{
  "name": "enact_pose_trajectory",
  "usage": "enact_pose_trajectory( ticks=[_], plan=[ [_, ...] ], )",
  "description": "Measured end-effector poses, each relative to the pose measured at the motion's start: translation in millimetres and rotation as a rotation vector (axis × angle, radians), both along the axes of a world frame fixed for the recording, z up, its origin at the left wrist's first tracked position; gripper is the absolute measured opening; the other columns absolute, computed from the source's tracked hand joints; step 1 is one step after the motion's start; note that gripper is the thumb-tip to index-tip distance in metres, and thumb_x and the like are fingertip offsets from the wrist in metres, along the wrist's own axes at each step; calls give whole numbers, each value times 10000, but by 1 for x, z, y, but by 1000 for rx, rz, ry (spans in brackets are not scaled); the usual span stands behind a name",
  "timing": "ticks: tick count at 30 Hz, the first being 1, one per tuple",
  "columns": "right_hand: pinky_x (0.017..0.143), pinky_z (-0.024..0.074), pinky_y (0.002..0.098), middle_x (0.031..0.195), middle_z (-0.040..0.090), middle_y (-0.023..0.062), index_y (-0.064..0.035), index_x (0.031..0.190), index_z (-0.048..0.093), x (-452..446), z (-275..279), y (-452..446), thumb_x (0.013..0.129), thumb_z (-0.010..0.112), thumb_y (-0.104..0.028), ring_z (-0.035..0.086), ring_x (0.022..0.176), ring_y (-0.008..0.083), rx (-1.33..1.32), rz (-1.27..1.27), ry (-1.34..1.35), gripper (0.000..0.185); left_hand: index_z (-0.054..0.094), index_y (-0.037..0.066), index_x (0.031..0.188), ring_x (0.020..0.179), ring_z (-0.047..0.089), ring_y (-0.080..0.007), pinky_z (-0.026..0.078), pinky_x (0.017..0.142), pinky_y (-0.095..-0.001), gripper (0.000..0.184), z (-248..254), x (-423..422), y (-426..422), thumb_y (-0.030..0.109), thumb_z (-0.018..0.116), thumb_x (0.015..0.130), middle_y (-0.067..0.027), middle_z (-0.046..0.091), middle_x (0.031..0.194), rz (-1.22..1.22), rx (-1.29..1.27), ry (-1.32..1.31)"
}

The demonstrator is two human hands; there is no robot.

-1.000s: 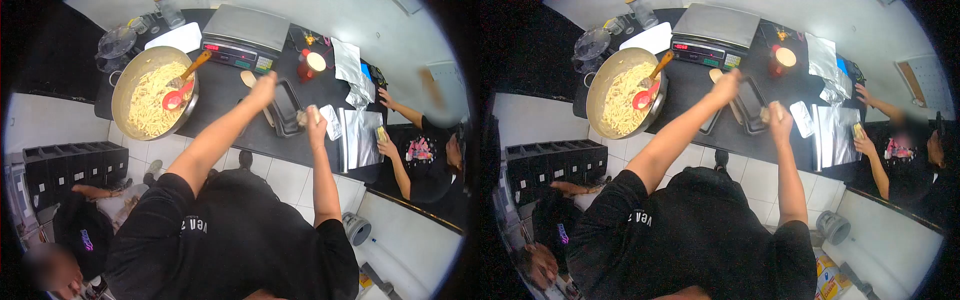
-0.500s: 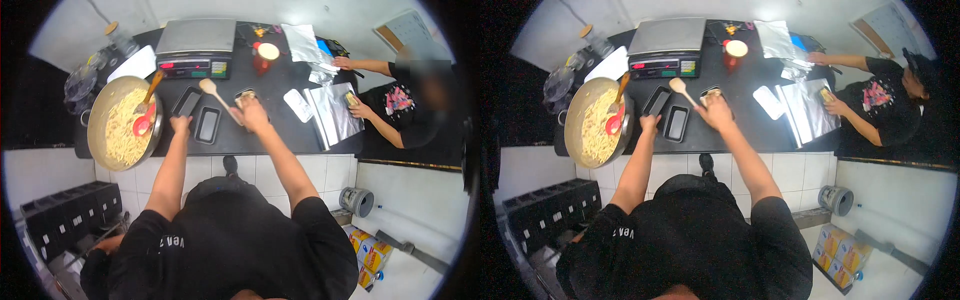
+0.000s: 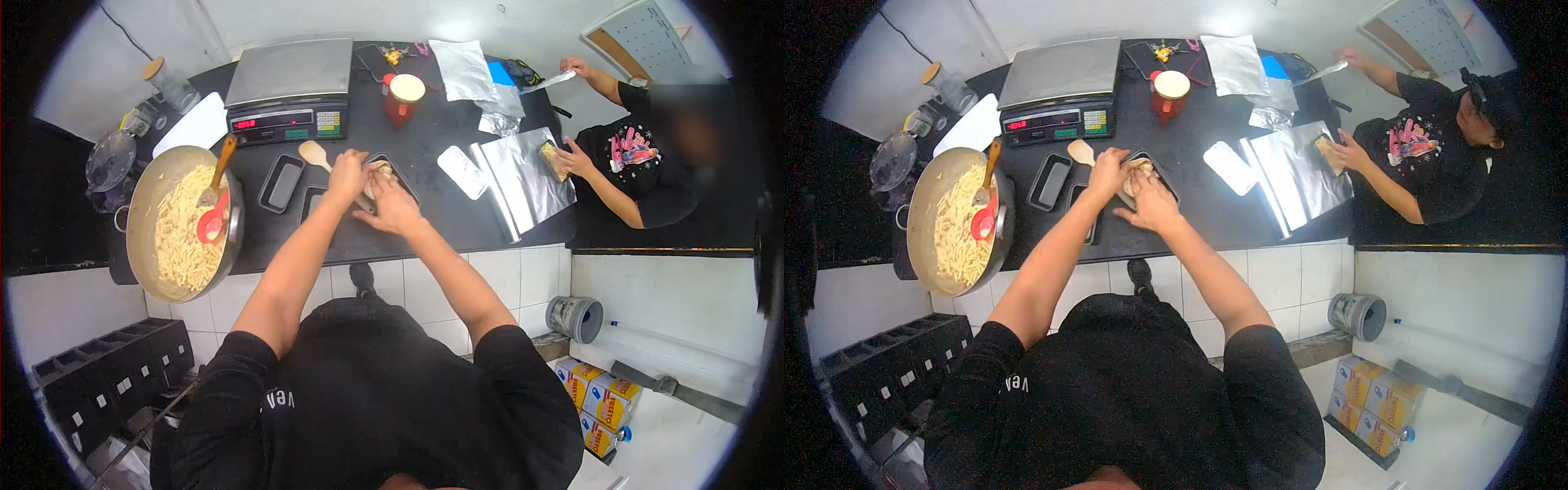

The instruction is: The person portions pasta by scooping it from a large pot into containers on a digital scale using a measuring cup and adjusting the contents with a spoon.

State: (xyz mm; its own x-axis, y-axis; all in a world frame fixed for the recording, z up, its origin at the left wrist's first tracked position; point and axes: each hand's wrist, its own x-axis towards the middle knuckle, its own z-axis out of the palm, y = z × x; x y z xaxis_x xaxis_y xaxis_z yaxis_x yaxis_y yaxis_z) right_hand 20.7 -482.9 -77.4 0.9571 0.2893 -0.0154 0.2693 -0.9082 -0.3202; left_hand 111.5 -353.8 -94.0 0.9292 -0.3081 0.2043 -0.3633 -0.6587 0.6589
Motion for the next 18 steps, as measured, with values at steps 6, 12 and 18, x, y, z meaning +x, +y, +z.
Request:
enact_pose_trajectory(
  ticks=[6,12,18],
  plan=[
    [1060,377,398,1331,488,224,114,1296,461,-16,24,-18,787,610,-652,455,1258,361,-61,59,68,932,735,41,977,913,630,-363,500,817,-442,304,-10,24,-5,209,770,725,-189,617,935,-163,226,82],
    [837,452,375,890,648,116,-41,882,682,-28,6,-44,796,607,-640,611,915,294,-108,156,-142,610,736,91,993,978,621,-348,516,830,-432,275,-1,10,-23,153,767,727,-168,609,1008,-117,253,8],
    [742,454,391,739,626,88,-78,793,667,-7,16,-59,779,653,-571,607,719,309,97,171,-97,494,721,89,1032,878,645,-355,521,797,-436,292,-5,20,-25,137,729,744,-149,630,912,-123,231,-27]
  ],
)
